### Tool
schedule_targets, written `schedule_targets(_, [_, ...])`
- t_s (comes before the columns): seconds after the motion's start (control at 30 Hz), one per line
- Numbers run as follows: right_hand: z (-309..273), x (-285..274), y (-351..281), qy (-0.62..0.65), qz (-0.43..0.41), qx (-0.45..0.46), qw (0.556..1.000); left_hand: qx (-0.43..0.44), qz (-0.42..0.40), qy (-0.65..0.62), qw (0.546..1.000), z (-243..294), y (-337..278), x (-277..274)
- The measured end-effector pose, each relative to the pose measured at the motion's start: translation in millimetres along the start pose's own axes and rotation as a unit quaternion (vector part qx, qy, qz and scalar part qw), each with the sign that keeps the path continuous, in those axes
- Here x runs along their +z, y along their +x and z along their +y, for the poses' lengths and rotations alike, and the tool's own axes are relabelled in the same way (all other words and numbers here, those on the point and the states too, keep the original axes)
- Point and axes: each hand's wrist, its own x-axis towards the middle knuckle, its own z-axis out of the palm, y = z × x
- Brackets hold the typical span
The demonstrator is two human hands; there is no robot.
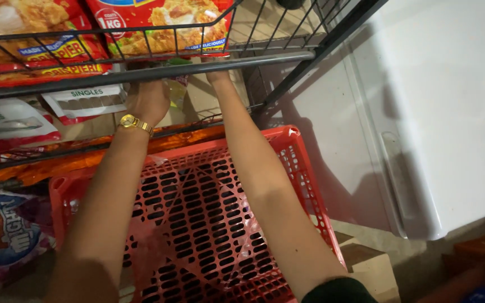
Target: Restocking grocery store shelves with food packets from a plastic crate.
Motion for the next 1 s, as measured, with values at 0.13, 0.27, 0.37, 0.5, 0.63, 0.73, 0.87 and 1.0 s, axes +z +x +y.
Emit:
schedule_targets(0.13, [11.8,-0.5,-3.2,0.118,-0.005,0.098,0.988,-0.021,-0.007,0.015,1.000,-1.2,-0.7,-0.3])
schedule_targets(0.27, [59.8,8.7,0.8,0.311,0.045,0.216,0.925,0.001,0.016,0.005,1.000,6.7,-2.4,-10.5])
schedule_targets(0.37, [-8.1,-14.4,16.0,0.514,0.061,0.199,0.832,0.016,0.029,-0.038,0.999,-6.3,0.8,7.6])
schedule_targets(0.5, [13.1,-10.7,13.2,0.550,0.082,0.276,0.784,0.076,0.039,-0.077,0.993,-14.0,4.3,17.1])
schedule_targets(0.63, [-16.5,-28.8,3.2,0.210,0.019,0.175,0.962,0.007,0.043,-0.021,0.999,-1.8,3.1,2.2])
schedule_targets(0.73, [-47.3,-42.3,0.8,-0.071,-0.021,0.150,0.986,0.019,0.109,-0.043,0.993,-7.7,8.6,9.8])
schedule_targets(0.87, [-125.1,-59.8,12.1,0.061,-0.016,0.270,0.961,0.036,0.131,-0.157,0.978,-14.5,13.9,14.8])
schedule_targets(1.0, [-111.9,-64.5,9.4,0.556,0.106,0.356,0.744,0.042,0.154,-0.148,0.976,-18.3,11.7,15.2])
